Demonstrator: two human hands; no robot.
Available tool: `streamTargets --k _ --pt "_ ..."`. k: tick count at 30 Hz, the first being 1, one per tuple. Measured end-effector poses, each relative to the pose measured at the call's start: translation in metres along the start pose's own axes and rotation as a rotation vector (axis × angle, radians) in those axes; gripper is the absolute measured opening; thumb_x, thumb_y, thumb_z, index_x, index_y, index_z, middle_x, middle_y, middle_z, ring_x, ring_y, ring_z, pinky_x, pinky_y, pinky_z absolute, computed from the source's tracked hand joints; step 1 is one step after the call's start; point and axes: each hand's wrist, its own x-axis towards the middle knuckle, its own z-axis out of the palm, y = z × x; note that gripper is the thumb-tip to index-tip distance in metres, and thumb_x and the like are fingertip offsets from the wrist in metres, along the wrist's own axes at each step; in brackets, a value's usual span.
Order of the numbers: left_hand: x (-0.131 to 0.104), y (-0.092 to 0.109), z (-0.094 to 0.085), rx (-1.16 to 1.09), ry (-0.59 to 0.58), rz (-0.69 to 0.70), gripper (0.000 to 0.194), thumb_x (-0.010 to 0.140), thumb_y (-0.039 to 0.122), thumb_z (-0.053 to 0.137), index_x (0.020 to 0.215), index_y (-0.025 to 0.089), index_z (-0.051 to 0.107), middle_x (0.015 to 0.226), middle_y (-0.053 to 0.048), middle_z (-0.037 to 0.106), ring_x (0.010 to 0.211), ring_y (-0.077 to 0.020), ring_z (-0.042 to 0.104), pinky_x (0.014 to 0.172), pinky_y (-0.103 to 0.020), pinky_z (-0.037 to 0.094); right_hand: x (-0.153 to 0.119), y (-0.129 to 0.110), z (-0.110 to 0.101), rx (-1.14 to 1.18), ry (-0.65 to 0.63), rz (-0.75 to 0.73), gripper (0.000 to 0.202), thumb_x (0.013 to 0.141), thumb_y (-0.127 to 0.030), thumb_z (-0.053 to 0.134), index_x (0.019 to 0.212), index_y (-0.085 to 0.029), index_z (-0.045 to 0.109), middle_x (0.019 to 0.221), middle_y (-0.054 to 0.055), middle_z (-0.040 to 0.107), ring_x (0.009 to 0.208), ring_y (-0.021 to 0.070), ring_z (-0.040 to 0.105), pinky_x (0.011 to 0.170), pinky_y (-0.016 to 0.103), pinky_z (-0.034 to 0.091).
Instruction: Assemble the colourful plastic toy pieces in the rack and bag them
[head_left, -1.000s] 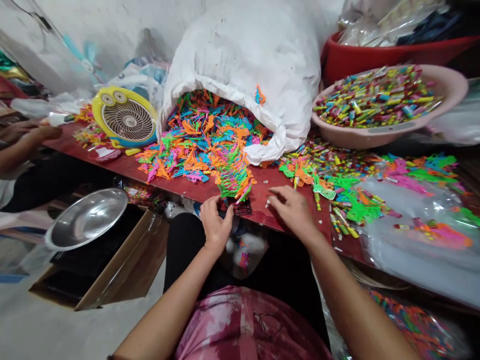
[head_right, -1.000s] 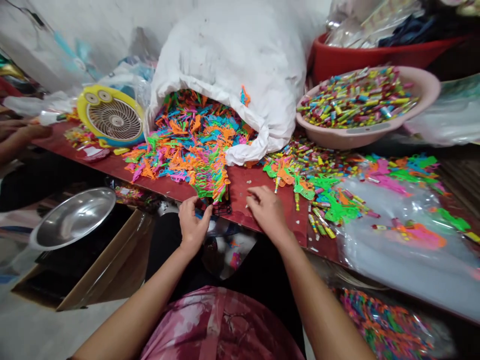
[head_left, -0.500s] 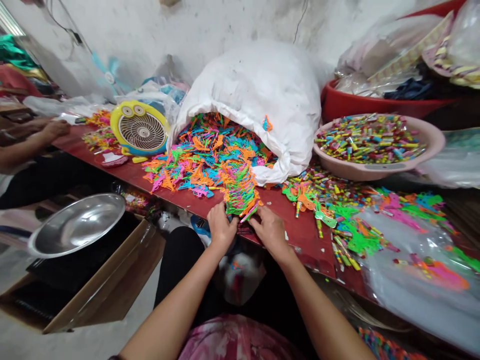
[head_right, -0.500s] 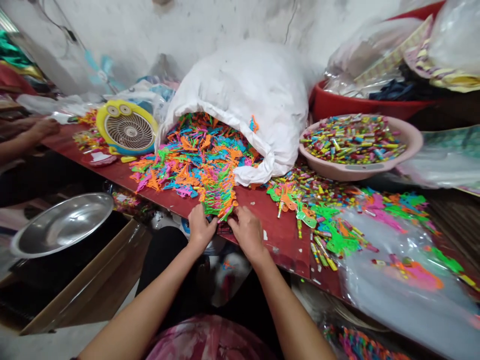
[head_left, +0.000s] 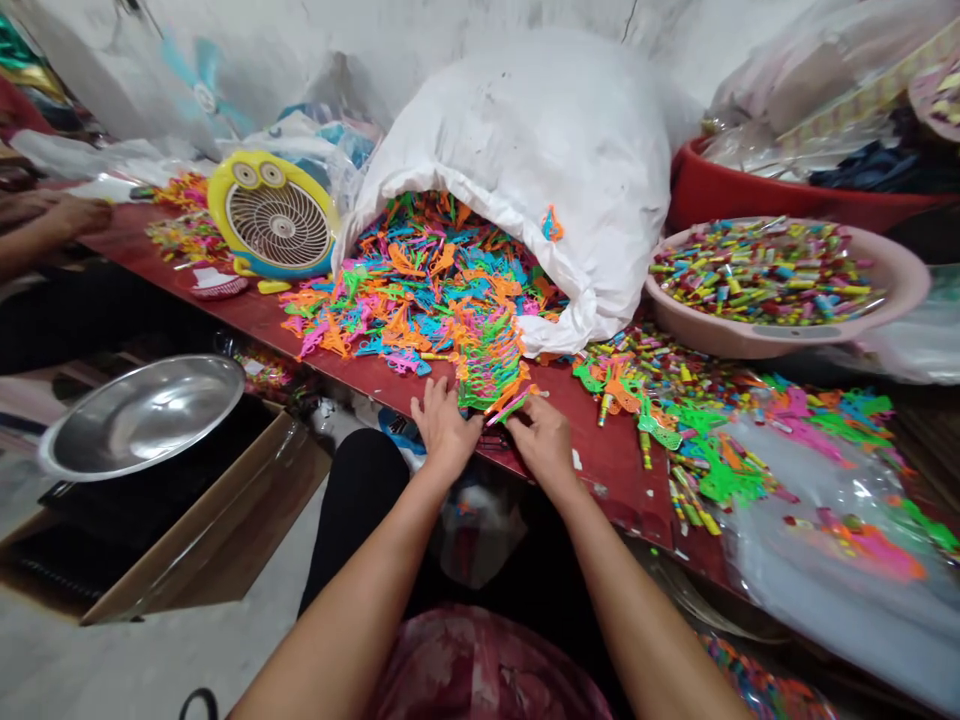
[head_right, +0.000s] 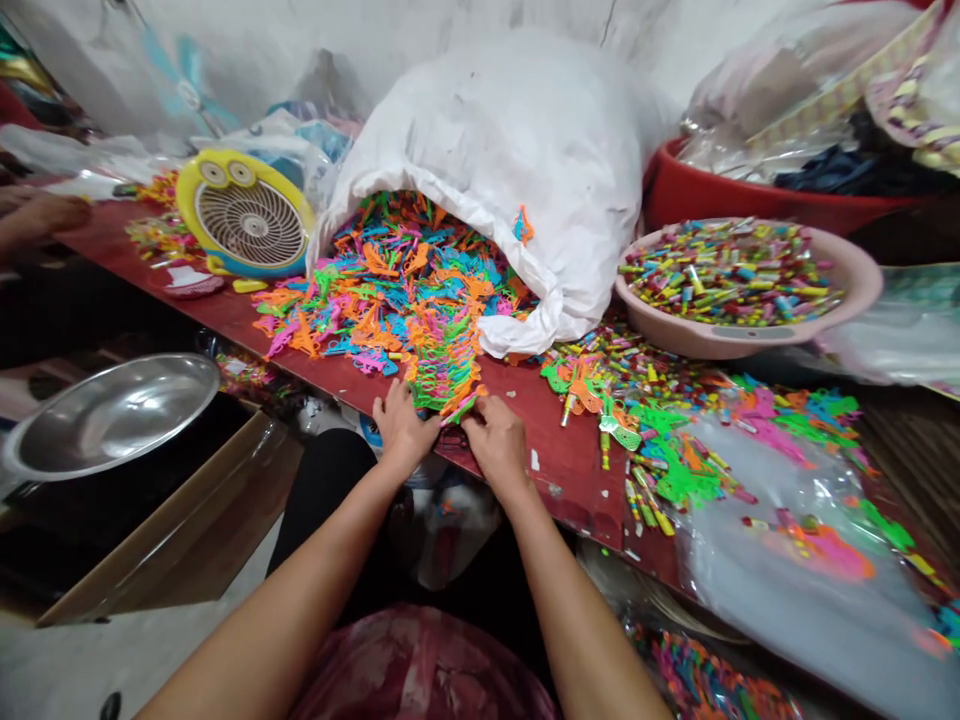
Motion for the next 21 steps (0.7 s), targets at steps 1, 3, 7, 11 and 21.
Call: streamTargets --k 1,3,7,11,21 --pt "0.0 0.0 0.001 -0.006 0.005 0.002 0.05 0.077 0.033 0.069 0.124 0.02 0.063 0.148 -0.017 0.05 0.147 -0.0373 0.031 0.118 -0.064 0.017 0.0 0.0 0.002 0.039 0.016 0.034 0.015 0.085 -0.029 0.06 0.092 -0.021 0.072 0.085 0.003 0.07 0.077 0.0187 0.062 0.072 0.028 0.047" --pt "0.0 -0.001 0.002 -0.013 0.015 0.004 0.048 0.076 0.031 0.07 0.123 0.021 0.064 0.147 -0.016 0.051 0.147 -0.0379 0.031 0.118 -0.066 0.016 -0.001 -0.005 0.003 0.052 0.066 0.097 0.013 0.082 -0.029 0.06 0.076 -0.021 0.067 0.071 0.0 0.063 0.067 0.0173 0.056 0.065 0.028 0.044" --pt "0.002 0.0 0.004 -0.02 0.017 -0.012 0.05 0.076 0.033 0.071 0.124 0.021 0.063 0.148 -0.016 0.051 0.147 -0.0375 0.031 0.118 -0.067 0.015 0.005 -0.032 -0.011 -0.068 0.19 -0.027 0.015 0.086 -0.025 0.051 0.077 -0.021 0.062 0.078 0.003 0.06 0.076 0.0182 0.055 0.07 0.029 0.043" --pt "0.001 -0.001 0.004 -0.025 0.018 -0.012 0.055 0.077 0.037 0.071 0.13 0.022 0.06 0.149 -0.015 0.05 0.148 -0.0358 0.031 0.118 -0.067 0.015 0.024 -0.034 -0.044 -0.118 0.382 -0.038 0.01 0.082 -0.026 0.053 0.085 -0.021 0.061 0.083 0.004 0.062 0.076 0.0189 0.054 0.07 0.03 0.041" --pt "0.002 -0.004 0.003 -0.029 0.02 0.015 0.058 0.08 0.041 0.07 0.133 0.021 0.058 0.149 -0.017 0.049 0.147 -0.0376 0.031 0.118 -0.068 0.015 0.01 0.032 -0.084 -0.248 0.268 0.315 0.033 0.078 -0.041 0.06 0.057 -0.023 0.042 0.051 -0.006 0.041 0.052 0.0127 0.039 0.055 0.028 0.026"
